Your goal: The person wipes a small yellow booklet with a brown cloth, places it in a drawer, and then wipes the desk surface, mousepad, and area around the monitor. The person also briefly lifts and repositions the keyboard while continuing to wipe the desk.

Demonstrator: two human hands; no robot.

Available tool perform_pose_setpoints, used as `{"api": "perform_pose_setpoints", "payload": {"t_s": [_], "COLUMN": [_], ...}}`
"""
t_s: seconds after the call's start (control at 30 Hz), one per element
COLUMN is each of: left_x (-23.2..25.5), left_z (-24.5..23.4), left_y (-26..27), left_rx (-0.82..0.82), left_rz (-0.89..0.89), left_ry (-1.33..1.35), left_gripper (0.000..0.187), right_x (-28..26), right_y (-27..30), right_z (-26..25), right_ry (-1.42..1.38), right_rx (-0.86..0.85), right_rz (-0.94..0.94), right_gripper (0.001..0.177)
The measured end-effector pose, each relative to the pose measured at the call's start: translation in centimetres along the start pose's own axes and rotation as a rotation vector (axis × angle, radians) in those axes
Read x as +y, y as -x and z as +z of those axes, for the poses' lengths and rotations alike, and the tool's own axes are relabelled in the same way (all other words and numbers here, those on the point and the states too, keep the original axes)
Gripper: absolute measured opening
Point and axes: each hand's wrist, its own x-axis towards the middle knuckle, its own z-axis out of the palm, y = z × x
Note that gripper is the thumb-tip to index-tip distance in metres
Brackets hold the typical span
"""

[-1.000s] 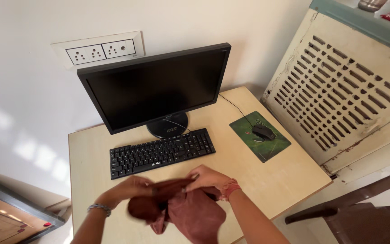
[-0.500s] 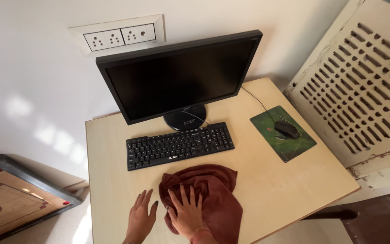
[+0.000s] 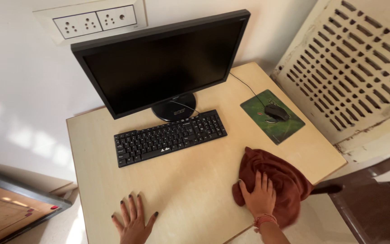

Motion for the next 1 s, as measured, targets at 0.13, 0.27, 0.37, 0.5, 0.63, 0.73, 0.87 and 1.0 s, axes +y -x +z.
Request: {"api": "perform_pose_setpoints", "payload": {"t_s": [0.13, 0.27, 0.37, 0.5, 0.63, 0.73, 0.87, 1.0], "left_x": [-0.2, -0.5, -1.2, -2.1, -3.4, -3.1, -3.0, -2.8], "left_z": [0.4, 1.5, 2.1, 1.7, 1.6, 1.0, 0.0, -0.3], "left_y": [-0.4, -0.9, -1.4, -2.7, -1.0, -0.3, -0.2, -0.3], "left_rx": [-0.013, -0.002, -0.025, -0.172, -0.031, -0.016, -0.048, -0.062], "left_rz": [0.019, 0.029, 0.043, 0.085, 0.156, 0.171, 0.165, 0.170], "left_ry": [0.039, 0.070, 0.114, 0.174, 0.224, 0.195, 0.155, 0.132], "left_gripper": [0.094, 0.087, 0.080, 0.069, 0.073, 0.076, 0.078, 0.077], "right_x": [-4.5, -12.4, -17.8, -21.0, -19.6, -17.4, -14.1, -14.5], "right_y": [3.0, 8.8, 13.9, 17.3, 15.9, 11.8, 7.0, 6.7], "right_z": [-1.3, -1.5, -0.8, 0.6, 1.0, 0.0, -2.2, -2.1], "right_ry": [0.040, -0.057, -0.237, -0.308, -0.215, -0.137, -0.126, -0.151], "right_rx": [-0.125, -0.262, -0.142, -0.530, -0.206, -0.290, -0.498, -0.468], "right_rz": [0.037, -0.154, -0.495, -0.518, -0.507, -0.253, 0.050, 0.070], "right_gripper": [0.089, 0.078, 0.080, 0.085, 0.080, 0.081, 0.089, 0.094]}}
